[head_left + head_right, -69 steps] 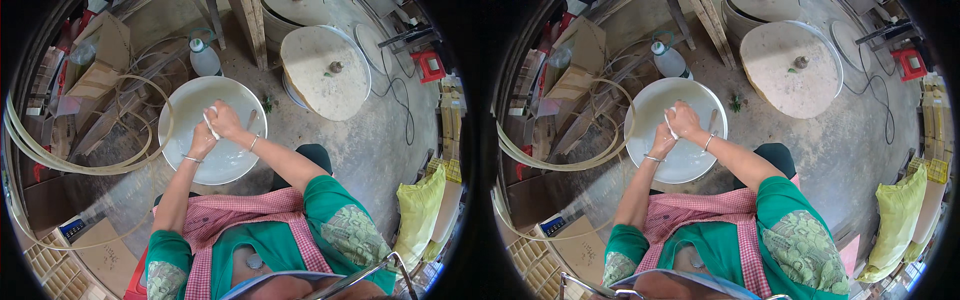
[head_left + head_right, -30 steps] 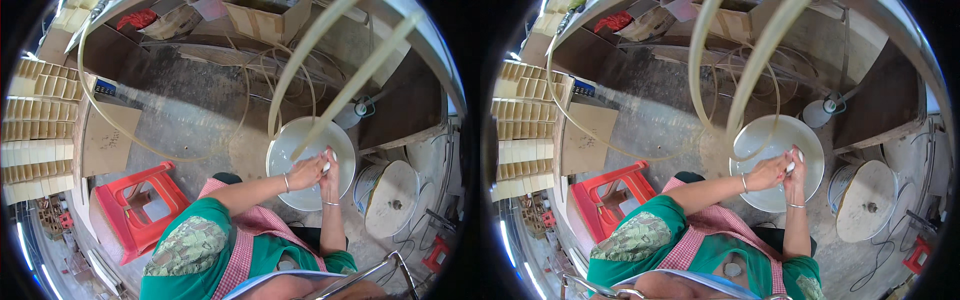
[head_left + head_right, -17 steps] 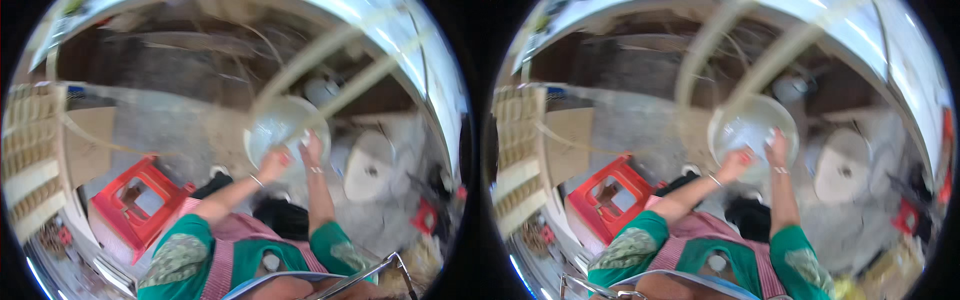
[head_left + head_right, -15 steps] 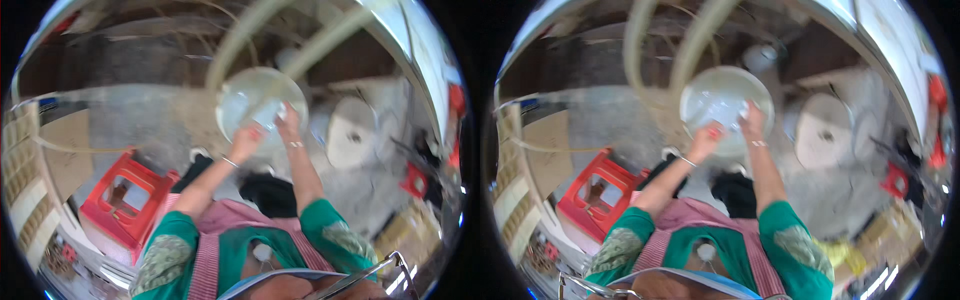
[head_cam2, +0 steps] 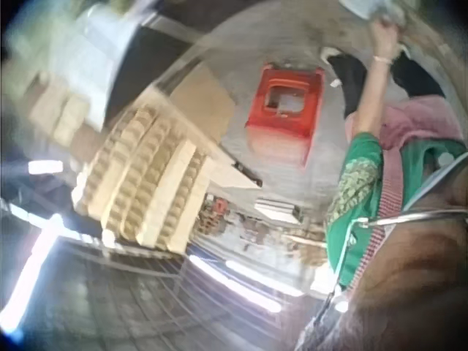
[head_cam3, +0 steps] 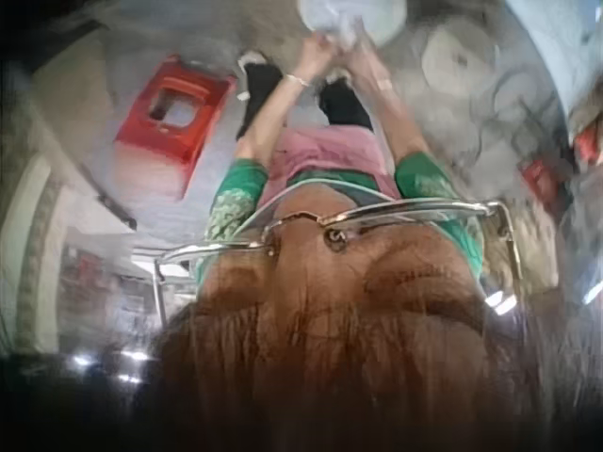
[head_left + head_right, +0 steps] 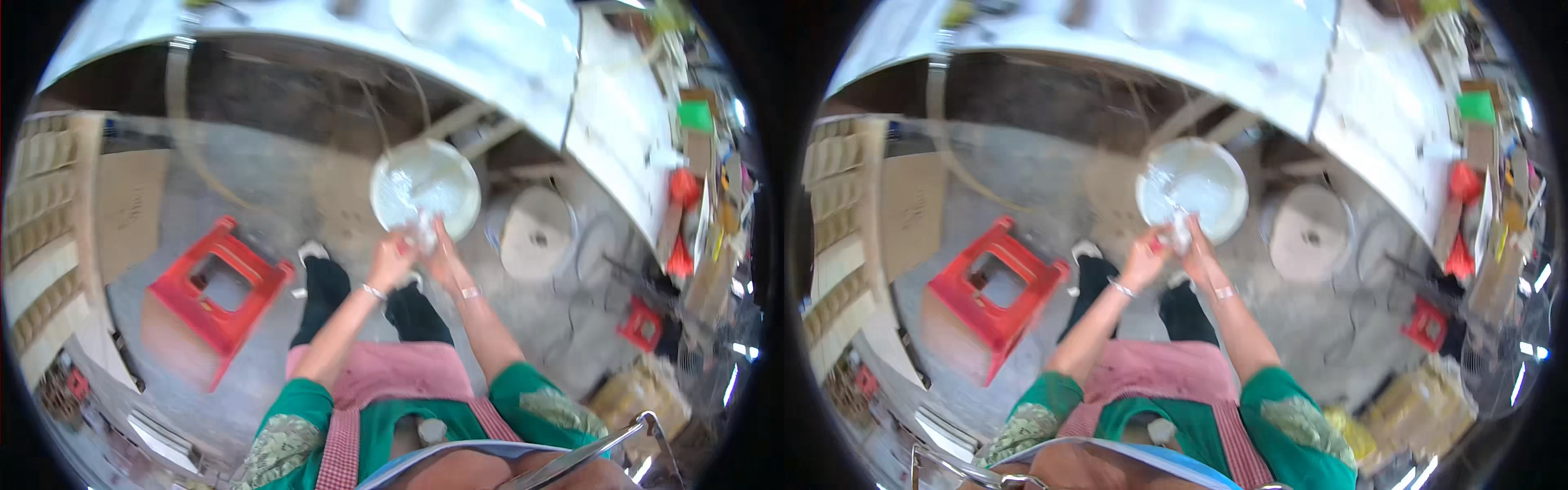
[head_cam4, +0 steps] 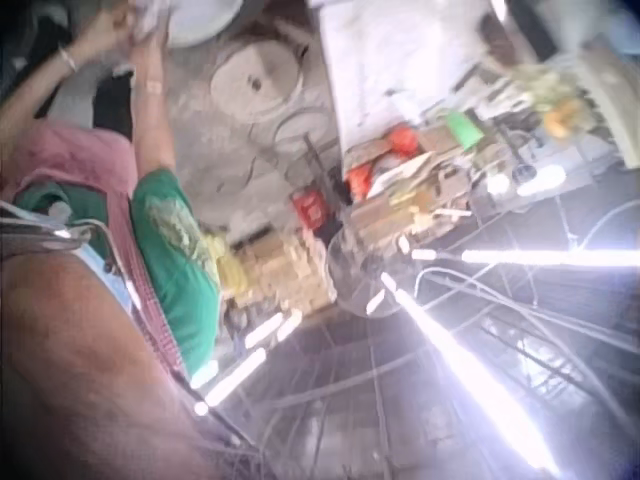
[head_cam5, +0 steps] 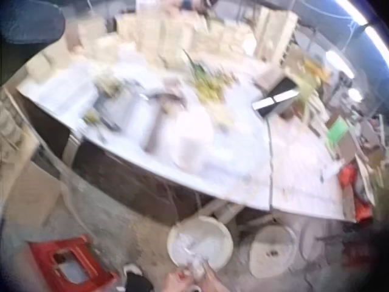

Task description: Applying glue and using a pneumatic nail gun to assemble wooden blocks in a furniture factory environment.

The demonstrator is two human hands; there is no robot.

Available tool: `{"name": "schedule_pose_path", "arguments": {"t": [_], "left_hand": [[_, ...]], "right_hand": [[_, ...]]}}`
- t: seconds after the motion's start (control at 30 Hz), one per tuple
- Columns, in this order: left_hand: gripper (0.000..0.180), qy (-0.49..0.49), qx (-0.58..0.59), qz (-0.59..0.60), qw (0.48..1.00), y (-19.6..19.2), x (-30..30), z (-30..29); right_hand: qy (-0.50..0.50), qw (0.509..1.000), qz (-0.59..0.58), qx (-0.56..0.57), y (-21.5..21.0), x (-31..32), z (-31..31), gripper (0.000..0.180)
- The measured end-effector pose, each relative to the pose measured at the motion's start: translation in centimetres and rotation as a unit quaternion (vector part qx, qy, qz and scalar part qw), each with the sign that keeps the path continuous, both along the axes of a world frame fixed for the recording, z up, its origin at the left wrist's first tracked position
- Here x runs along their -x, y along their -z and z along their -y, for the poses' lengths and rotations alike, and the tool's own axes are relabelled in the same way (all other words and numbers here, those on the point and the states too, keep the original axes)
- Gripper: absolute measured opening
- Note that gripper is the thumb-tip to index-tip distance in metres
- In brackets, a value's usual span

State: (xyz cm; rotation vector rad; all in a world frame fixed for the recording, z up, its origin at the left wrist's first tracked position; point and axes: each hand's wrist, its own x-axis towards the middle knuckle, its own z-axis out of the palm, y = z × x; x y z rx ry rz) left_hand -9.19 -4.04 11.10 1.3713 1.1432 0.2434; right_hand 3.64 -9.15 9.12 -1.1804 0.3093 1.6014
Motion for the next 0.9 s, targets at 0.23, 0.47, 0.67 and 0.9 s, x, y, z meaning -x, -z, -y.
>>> {"name": "schedule_pose_path", "arguments": {"t": [0.23,0.47,0.67,0.9], "left_hand": [[0.025,-0.103,-0.072,0.033,0.992,-12.0,10.7,-3.9],[0.037,-0.199,-0.236,0.084,0.947,-25.8,21.2,-15.4],[0.036,-0.234,-0.238,-0.008,0.943,-26.0,28.2,-20.4],[0.03,-0.299,-0.113,-0.06,0.946,-22.3,29.8,-19.7]], "right_hand": [[-0.139,0.99,0.032,-0.02,-12.2,9.9,-5.4,0.036],[-0.207,0.883,0.331,-0.26,-27.3,18.5,-23.9,0.049],[-0.136,0.615,0.673,-0.388,-33.7,19.8,-45.6,0.035],[-0.162,0.543,0.755,-0.33,-30.7,22.2,-67.3,0.042]]}}
